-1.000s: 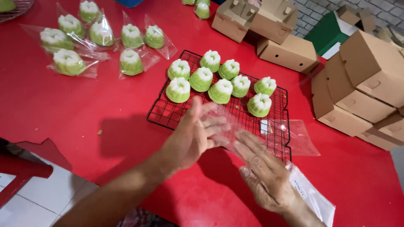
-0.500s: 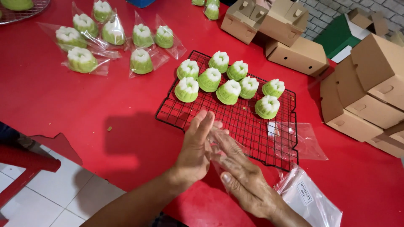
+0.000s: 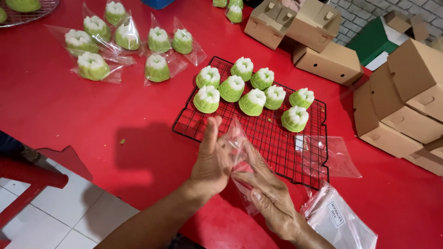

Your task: Placing individual small cakes into clear plastic bags for packaging.

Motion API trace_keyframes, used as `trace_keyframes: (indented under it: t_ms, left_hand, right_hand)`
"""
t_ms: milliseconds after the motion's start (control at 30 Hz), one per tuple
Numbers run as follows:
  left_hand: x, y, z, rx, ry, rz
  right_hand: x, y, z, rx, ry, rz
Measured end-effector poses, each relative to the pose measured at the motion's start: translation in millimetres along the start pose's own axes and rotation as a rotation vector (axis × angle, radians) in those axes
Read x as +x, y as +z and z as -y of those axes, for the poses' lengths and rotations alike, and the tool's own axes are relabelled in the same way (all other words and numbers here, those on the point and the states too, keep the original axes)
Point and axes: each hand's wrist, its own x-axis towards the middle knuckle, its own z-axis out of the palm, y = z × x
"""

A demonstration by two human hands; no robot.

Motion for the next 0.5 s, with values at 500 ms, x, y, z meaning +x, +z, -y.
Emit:
trace_keyframes:
  t_ms: [500]
  left_hand:
    - [-30, 28, -7, 0.357, -0.102, -0.178]
  right_hand:
    - [-3, -3, -6, 0.271, 0.197, 0.012]
